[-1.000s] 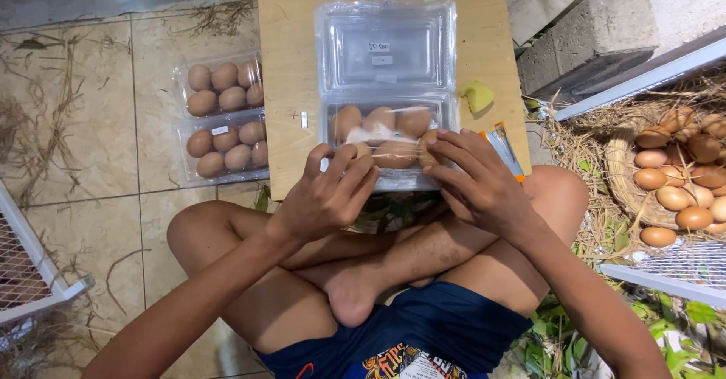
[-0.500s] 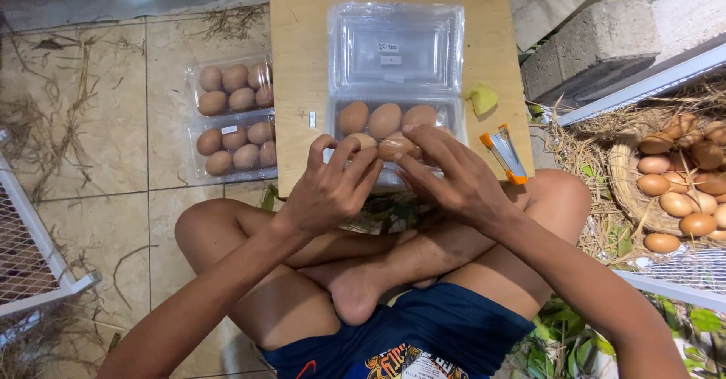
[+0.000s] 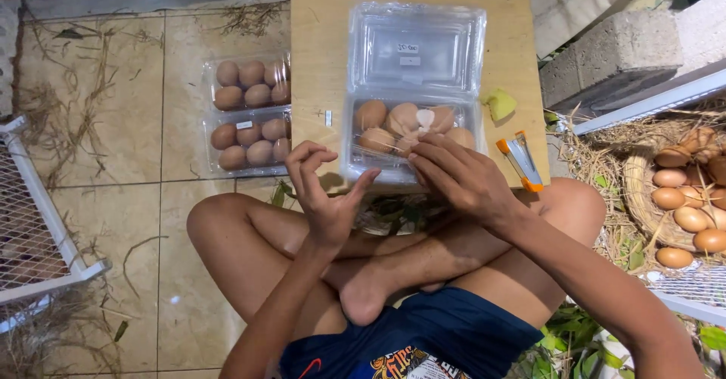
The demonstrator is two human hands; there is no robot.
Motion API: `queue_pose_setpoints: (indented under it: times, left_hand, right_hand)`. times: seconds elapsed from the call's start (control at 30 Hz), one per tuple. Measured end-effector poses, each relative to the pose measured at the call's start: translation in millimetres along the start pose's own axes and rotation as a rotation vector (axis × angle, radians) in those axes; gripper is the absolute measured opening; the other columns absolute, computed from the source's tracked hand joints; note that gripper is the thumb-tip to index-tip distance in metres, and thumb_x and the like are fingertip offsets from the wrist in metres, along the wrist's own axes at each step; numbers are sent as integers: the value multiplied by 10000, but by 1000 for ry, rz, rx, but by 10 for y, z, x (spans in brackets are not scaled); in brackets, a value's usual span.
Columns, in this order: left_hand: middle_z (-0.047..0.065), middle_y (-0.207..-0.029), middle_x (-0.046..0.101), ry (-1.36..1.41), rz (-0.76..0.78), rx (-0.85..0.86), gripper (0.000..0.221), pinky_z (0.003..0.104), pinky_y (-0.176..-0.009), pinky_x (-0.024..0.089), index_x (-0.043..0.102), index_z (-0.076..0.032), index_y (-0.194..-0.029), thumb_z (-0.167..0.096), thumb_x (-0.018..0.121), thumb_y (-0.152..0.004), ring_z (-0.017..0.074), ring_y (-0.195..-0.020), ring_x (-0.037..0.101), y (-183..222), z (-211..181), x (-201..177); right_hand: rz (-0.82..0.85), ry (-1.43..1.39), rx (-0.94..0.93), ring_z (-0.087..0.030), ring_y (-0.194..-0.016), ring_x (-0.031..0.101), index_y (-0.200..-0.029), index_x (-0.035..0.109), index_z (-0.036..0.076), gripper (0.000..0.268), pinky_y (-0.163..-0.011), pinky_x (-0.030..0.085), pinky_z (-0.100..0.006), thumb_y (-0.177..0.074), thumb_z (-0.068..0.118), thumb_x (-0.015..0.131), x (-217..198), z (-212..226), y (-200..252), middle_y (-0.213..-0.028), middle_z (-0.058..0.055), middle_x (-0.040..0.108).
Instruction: Cleaning eggs with a sponge and packing them into plastic cartons, then stapling the cartons shut.
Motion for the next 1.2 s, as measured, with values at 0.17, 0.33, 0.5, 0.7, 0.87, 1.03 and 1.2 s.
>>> queue_pose_setpoints:
  times: [0.17,0.33,0.5,0.7,0.87,1.03,1.2]
  left_hand:
    - [108,-1162,549,85,41,-172,433,465,-958,521,622,-35,-1180,-278,913,-971,312,-1056,619,50,-79,24]
    - [40,-1044,493,146,87,-258,186,437,-894,460,726,-39,-1141,-225,715,-1132,211,-929,485,-65,-179,-6]
    - [40,-994,558,241,126,-379,236,417,-950,488,768,-65,-1104,-300,753,-1102,182,-948,559,-68,-88,7]
    - [34,-956,554,83,127,-284,160,402,-870,487,786,-62,-1085,-214,741,-1103,205,-883,574,-127,-308,-102]
    - [108,-750,722,247,216,-595,259,299,-507,508,825,-18,-1030,-272,785,-1058,130,-512,605,0,-397,9]
    - [227,-637,753,610,278,-1075,385,289,-301,415,769,67,-866,-279,783,-1037,143,-268,506,102,-414,199]
    - [240,-607,742,594,150,-1056,311,270,-291,391,780,119,-860,-134,773,-1040,134,-256,513,200,-422,262]
  right_hand:
    - [-17,-26,72,-375,-946,810,-1030,810,-43,77,-866,665,-432,-1028,-3,745,-14,-26,8,-1058,-214,800]
    - [-9,-64,89,-387,-941,813,-1027,804,-57,50,-852,670,-454,-994,-34,774,-8,-31,10,-1045,-225,798]
    - [-13,-100,92,-411,-920,807,-1003,793,-73,47,-838,665,-465,-1002,-53,750,-41,-6,-33,-1027,-248,788]
    - [-13,-118,91,-418,-934,807,-1000,785,-62,27,-853,666,-474,-994,-60,758,-69,-4,-28,-1022,-244,787]
    - [-68,8,-26,-418,-935,809,-1007,806,-52,65,-875,661,-490,-1014,-22,749,-24,75,102,-1056,-260,803]
    - [-124,77,-92,-391,-910,809,-999,824,-32,50,-887,658,-482,-987,-31,775,1,131,249,-1095,-247,835]
    - [-275,220,145,-263,-987,770,-1108,893,144,142,-1097,587,-507,-1031,243,825,98,210,731,-1112,-80,862]
Point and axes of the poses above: each hand's wrist, its own y-axis away from the middle knuckle, its own x-axis out of the palm, z = x × y, the point moved 4 cm from there along -y, towards the middle knuckle
